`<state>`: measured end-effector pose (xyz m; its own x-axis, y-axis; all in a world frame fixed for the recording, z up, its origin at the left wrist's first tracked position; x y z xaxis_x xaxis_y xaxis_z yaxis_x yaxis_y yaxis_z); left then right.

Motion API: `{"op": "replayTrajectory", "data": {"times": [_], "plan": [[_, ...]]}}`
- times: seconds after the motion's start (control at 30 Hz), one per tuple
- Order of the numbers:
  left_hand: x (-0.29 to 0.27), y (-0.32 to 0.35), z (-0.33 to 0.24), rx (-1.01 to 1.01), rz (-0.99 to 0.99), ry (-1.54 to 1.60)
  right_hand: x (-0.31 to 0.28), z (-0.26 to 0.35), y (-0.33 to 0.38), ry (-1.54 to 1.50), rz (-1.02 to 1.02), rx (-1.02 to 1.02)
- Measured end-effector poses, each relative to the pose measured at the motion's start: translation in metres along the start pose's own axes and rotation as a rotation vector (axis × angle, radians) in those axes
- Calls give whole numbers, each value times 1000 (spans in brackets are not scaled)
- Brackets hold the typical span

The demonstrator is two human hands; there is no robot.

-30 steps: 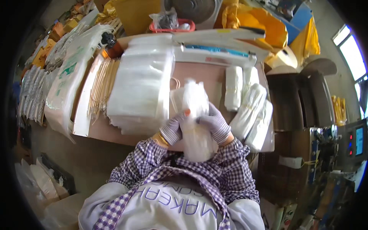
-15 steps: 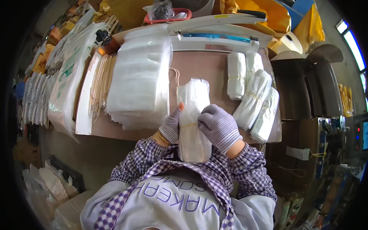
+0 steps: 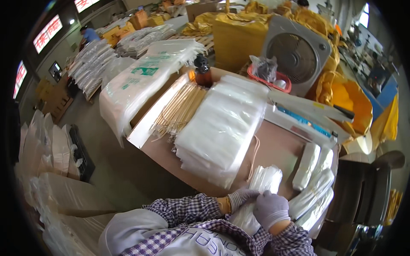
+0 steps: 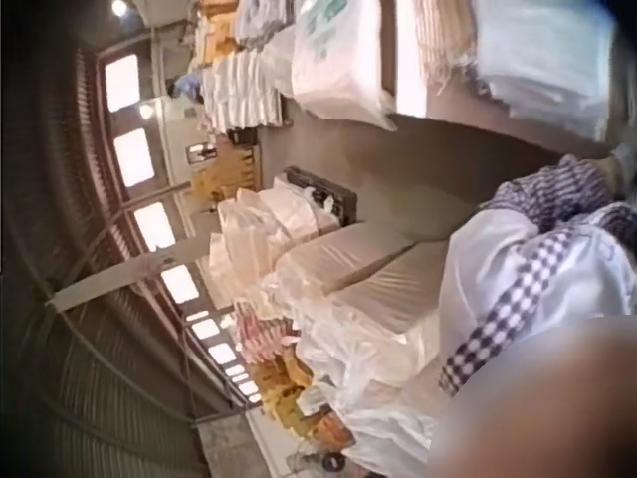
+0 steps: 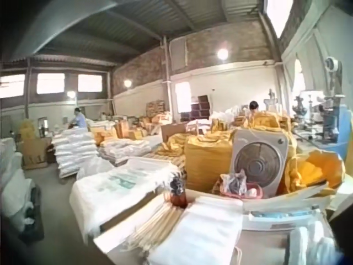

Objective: Organize and pack stacks of white plastic bags into larger bundles at a workstation.

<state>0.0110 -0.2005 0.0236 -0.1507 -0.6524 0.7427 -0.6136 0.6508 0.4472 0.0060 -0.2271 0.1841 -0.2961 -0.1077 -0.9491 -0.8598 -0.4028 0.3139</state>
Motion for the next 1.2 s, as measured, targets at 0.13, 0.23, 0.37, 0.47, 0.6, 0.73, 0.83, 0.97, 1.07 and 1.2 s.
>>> {"op": "replayTrajectory", "data": {"times": [0.13, 0.23, 0.37, 0.47, 0.6, 0.73, 0.83, 0.97, 1.07, 1.2], "plan": [[-3, 8, -51, 270, -80, -30, -18, -23, 23, -363, -94, -145], [-4, 18, -71, 318, -147, 57, -13, -27, 42, -609, 2, -176], [12, 18, -69, 352, -166, -24, -1, -15, 70, -906, 132, -143], [5, -8, -34, 207, -113, 36, 8, -3, 79, -947, 320, -79], [7, -10, -12, -35, -58, 175, 63, -23, 84, -782, 378, -327], [26, -15, -42, 44, 5, 406, 82, -23, 82, -677, 705, -409], [30, -34, -62, 98, 74, 425, 62, -70, 74, -622, 751, -265], [20, -47, -44, 2, 59, 340, -100, -198, 10, -384, -202, -157], [6, -51, -32, -15, 45, 231, -168, -343, -23, -299, -752, 363], [-10, -56, -15, -86, 58, 232, -157, -517, -90, -660, -716, 848]]}}
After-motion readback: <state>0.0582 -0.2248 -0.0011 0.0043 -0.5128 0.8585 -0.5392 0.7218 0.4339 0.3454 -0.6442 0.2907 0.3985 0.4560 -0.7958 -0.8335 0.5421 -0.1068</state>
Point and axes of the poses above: each hand's wrist, its own y-axis away from the middle knuckle, its own x-axis out of the palm, z = x × y, the point moved 8 cm from there along -y, towards the middle knuckle, and after that the axes turned 3 degrees about z, right-handed, at the moved point
